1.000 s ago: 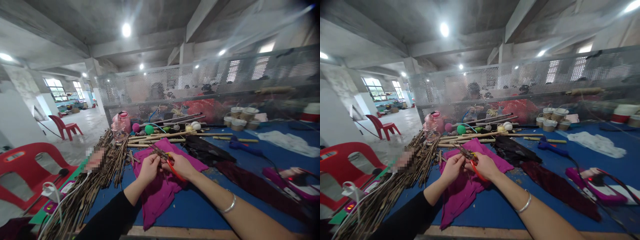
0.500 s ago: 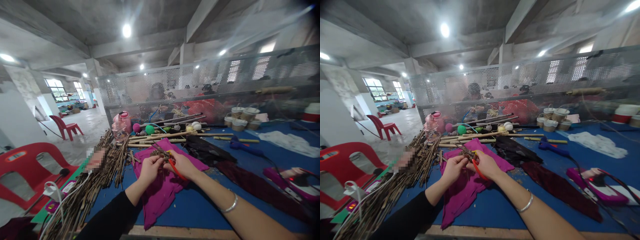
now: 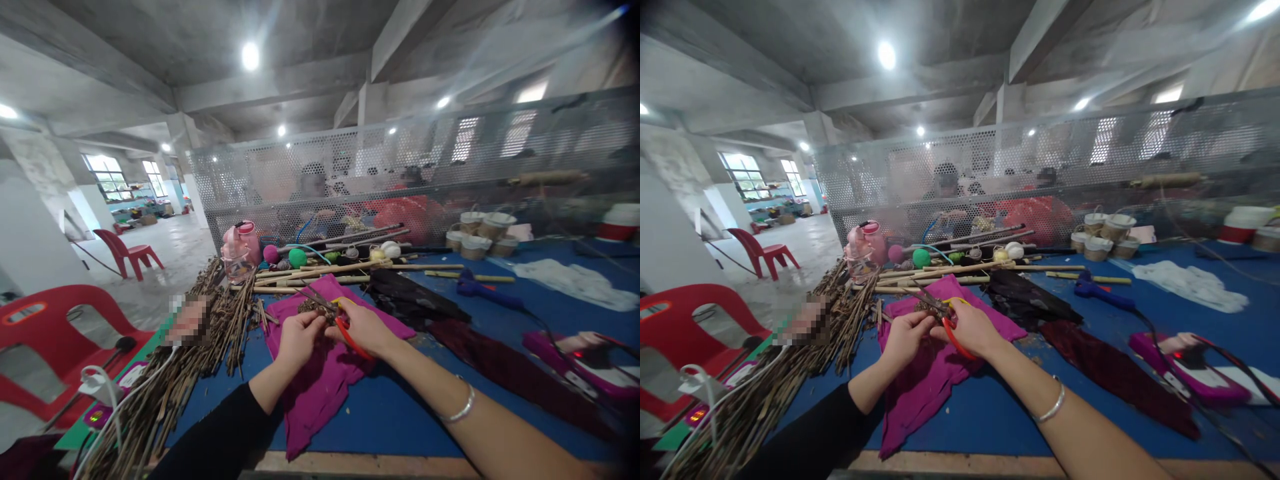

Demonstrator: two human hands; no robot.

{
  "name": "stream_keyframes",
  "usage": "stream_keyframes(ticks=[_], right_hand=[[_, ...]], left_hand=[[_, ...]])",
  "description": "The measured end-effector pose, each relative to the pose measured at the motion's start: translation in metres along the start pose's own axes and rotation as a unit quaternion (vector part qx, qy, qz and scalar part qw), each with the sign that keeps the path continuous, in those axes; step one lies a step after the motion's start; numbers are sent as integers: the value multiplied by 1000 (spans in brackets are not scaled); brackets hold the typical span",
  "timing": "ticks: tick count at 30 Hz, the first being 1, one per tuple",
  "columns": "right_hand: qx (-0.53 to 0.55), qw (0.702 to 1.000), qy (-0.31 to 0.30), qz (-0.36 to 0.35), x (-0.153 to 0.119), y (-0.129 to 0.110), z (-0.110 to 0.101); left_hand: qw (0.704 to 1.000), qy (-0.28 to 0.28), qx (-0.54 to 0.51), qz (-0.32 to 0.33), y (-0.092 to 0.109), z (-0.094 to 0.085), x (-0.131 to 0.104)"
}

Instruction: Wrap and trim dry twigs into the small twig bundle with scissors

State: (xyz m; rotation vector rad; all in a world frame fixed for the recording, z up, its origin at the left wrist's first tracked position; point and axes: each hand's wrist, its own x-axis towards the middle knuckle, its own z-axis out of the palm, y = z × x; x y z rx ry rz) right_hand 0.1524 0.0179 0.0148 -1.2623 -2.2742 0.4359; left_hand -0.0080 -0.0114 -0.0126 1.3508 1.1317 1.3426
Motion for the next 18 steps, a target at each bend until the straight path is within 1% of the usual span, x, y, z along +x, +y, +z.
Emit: stream_keyframes(ticks=[3,6,11,15,18], right_hand=[[-18,1000,1,25,0,-1,-1],[-34,999,9,39,1,0,0],[1,1000,2,31,3,4,4],[-14,999,-1,32,3,5,4],[9,999,-10,30,2,5,3]], left_hand=[[1000,-4,3,10,1,-1,0],[1000,5,-8,-5,0,-1,1],[999,17,-40,-33,-1,0,2],[997,25,-55,-42,7,1,1],[997,22,-65,-47,12,2,-1]])
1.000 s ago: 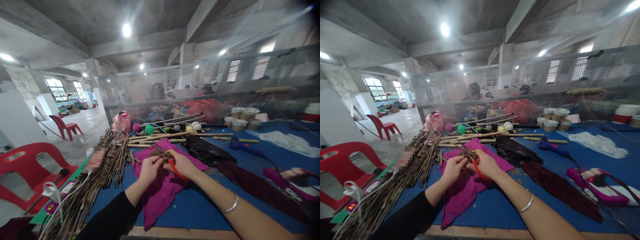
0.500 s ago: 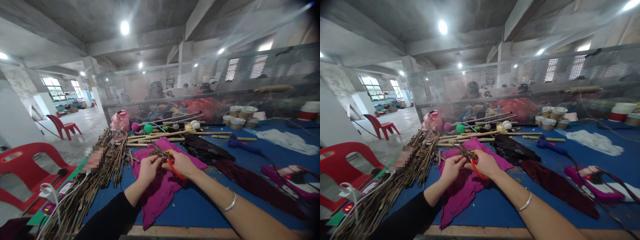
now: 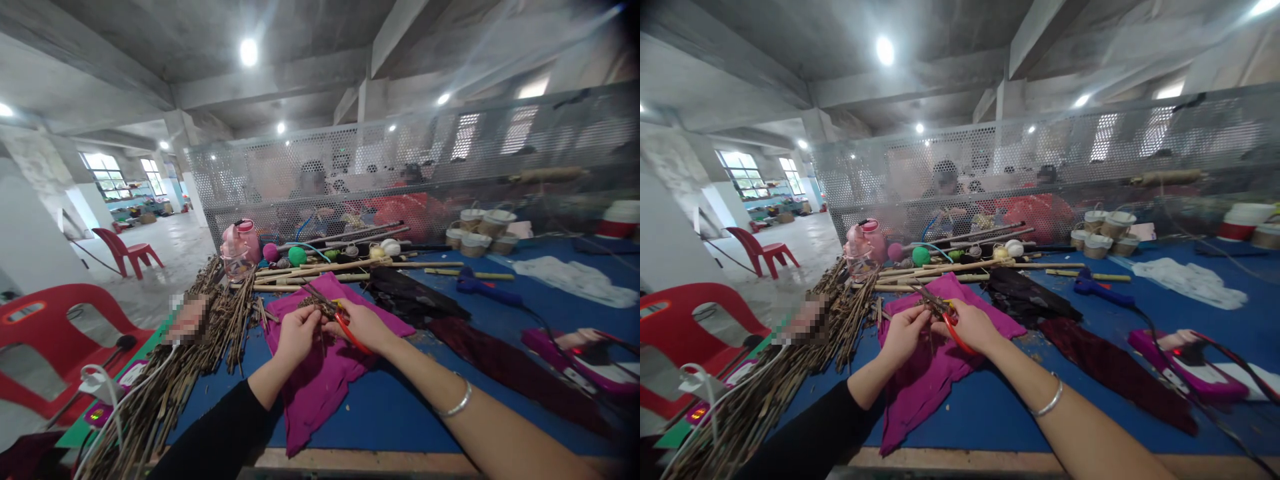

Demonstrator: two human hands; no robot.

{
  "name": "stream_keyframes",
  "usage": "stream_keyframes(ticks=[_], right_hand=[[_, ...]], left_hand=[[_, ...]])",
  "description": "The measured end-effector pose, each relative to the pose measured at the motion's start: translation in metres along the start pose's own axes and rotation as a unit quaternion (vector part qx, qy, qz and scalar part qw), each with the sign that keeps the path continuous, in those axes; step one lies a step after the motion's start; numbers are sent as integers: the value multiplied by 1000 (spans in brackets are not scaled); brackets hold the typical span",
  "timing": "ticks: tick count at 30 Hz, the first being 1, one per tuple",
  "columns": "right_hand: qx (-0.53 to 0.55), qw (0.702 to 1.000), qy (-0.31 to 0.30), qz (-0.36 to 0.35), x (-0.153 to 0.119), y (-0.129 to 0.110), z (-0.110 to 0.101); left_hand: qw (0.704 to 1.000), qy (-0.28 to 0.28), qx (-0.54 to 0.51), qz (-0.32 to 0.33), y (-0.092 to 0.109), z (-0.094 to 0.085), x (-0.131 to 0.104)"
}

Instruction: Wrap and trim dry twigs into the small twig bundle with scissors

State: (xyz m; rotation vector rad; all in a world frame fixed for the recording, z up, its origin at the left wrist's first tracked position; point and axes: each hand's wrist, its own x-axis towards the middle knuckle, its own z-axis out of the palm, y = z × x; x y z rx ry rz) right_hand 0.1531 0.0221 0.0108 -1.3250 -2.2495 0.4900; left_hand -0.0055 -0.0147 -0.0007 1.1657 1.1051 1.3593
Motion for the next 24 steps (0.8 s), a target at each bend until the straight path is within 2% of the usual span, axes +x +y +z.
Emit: stream_keyframes(ticks=[4,9,14,24], right_hand=[[29,999,-11,-18,-2,-1,0],[31,999,6,-41,-1,-3,3],[43,999,-5,-25,-1,-5,3],[23,999,2,-41,-1,-1,7]], left_hand=[[1000,-9,13,3,1,0,-1],[1000,-17,19,9,-1,1,-1],[999,-35,-5,-11,-2,2,-1],[998,-62,14,14,-6,4,-2]])
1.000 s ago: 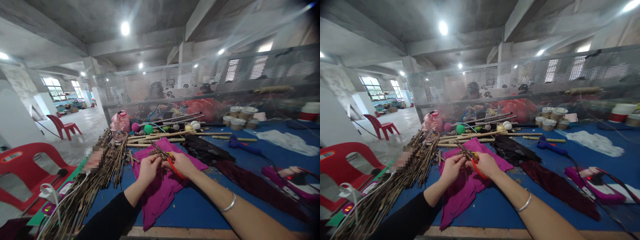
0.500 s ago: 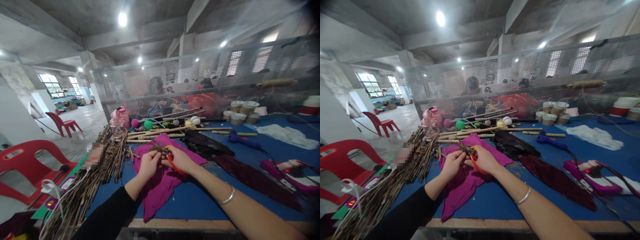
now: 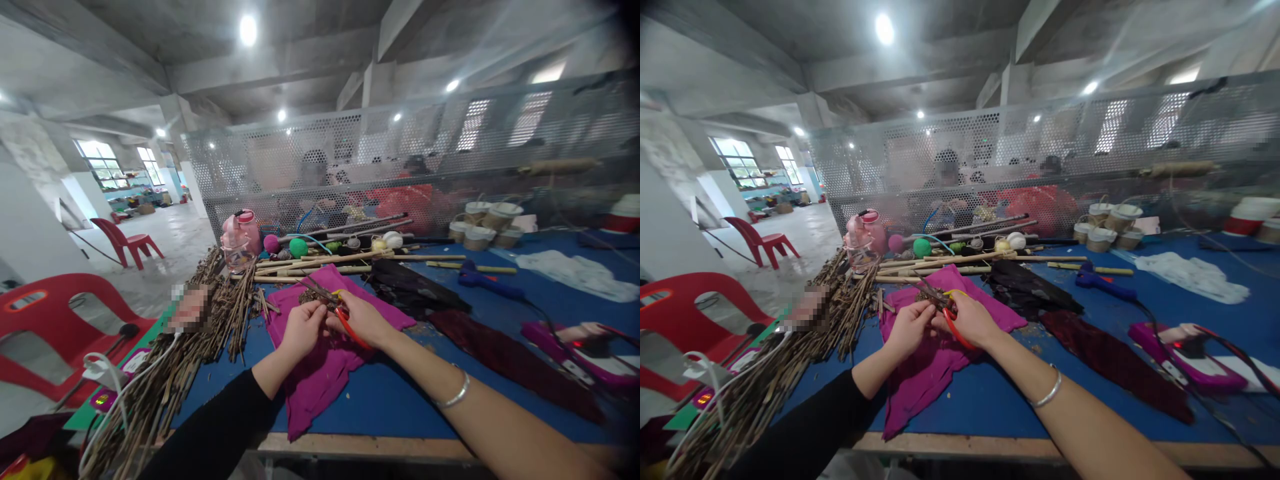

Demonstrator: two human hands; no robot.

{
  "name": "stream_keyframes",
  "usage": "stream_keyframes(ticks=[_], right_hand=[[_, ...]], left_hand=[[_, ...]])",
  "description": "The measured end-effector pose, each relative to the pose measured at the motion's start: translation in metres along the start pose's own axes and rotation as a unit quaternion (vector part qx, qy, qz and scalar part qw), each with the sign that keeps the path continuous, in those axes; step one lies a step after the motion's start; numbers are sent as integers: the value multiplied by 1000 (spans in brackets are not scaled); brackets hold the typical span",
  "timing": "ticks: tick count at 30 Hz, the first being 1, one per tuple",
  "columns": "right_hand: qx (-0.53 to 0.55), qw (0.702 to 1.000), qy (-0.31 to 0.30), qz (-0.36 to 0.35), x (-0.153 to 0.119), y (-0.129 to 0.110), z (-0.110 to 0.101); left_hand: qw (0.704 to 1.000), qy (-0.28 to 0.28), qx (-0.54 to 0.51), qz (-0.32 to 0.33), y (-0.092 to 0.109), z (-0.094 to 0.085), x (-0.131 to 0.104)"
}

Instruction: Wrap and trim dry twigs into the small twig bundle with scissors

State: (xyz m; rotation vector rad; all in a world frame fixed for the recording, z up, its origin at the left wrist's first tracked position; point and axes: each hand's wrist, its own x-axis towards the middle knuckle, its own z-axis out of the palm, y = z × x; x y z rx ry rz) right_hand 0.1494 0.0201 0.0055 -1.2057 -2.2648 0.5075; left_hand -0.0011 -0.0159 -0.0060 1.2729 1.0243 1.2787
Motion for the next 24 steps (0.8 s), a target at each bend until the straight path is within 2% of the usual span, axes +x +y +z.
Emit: stream_keyframes(ticks=[8,13,24], right_hand=[[-47,999,15,20,1,2,3],[-79,996,22,32,4,2,-1],[-76,997,32,-2,1,-3,-2]], left_hand=[[1000,18,3,19,6,0,-3],[999,32,-16,-4,6,0,-2],[997,67,27,4,6,-2,-1]])
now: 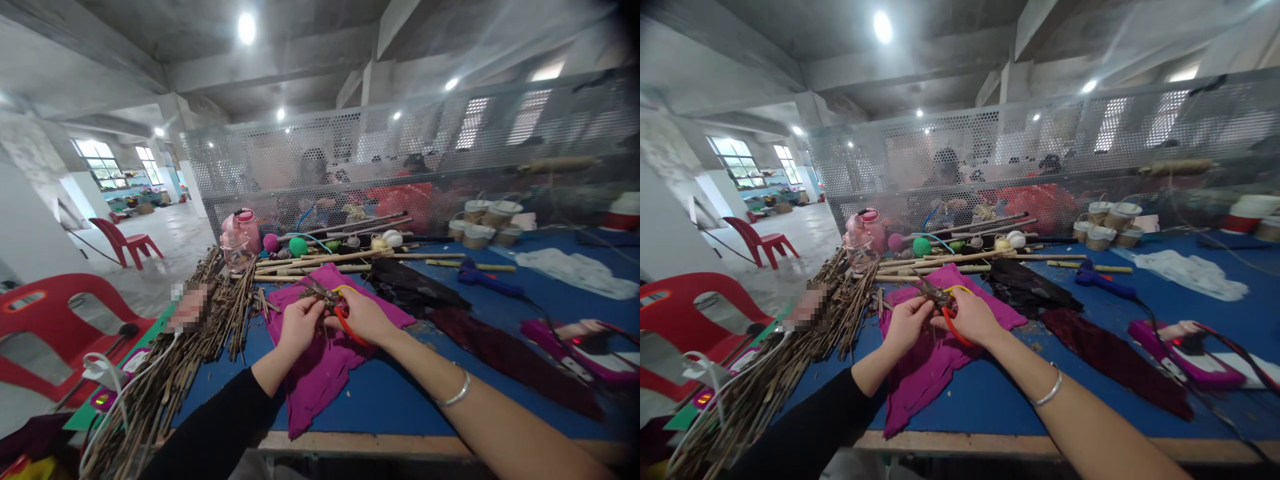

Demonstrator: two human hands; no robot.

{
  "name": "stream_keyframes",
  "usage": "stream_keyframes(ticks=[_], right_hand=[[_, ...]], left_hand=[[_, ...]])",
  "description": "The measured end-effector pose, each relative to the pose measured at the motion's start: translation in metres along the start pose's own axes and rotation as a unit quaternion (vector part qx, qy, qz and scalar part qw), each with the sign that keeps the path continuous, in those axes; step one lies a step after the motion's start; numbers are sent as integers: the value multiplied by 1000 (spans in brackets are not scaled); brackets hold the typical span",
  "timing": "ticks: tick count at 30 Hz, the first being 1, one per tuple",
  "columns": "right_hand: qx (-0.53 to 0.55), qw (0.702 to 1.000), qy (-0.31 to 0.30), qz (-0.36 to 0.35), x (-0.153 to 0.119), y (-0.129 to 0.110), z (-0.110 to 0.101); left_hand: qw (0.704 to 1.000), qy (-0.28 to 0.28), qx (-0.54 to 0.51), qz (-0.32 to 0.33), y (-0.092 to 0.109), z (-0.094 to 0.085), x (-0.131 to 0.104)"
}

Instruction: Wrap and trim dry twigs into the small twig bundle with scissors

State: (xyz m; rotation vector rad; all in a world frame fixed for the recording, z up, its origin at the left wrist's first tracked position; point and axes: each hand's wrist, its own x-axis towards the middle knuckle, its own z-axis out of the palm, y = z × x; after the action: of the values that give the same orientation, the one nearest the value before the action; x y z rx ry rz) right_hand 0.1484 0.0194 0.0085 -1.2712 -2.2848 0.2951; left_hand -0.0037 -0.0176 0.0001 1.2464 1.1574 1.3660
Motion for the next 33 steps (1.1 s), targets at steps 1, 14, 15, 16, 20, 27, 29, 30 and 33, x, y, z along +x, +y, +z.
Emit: stream_keyframes(ticks=[1,14,15,16,20,27,29,30,33], right_hand=[[-2,1000,5,-7,0,0,0],[-62,998,8,32,0,-3,-1],[-69,997,7,34,0,-3,-1],[-77,996,5,36,0,-2,-1],[-88,995,-2,51,2,1,1],[0,999,-31,26,2,5,3],[27,999,-37,19,1,4,3],[38,998,-41,16,1,4,3],[57,997,-48,14,0,3,2]], left_hand=[[1000,4,5,0,0,0,0],[999,10,31,41,-1,-4,2],[999,7,22,37,-1,-4,3],[999,2,11,31,-2,-4,3],[1000,-13,-22,9,-4,-3,5],[999,-40,5,2,-8,-1,3],[999,-53,0,0,-10,-1,3],[998,-60,-5,-1,-10,-1,3],[997,-82,-12,-3,-9,-2,3]])
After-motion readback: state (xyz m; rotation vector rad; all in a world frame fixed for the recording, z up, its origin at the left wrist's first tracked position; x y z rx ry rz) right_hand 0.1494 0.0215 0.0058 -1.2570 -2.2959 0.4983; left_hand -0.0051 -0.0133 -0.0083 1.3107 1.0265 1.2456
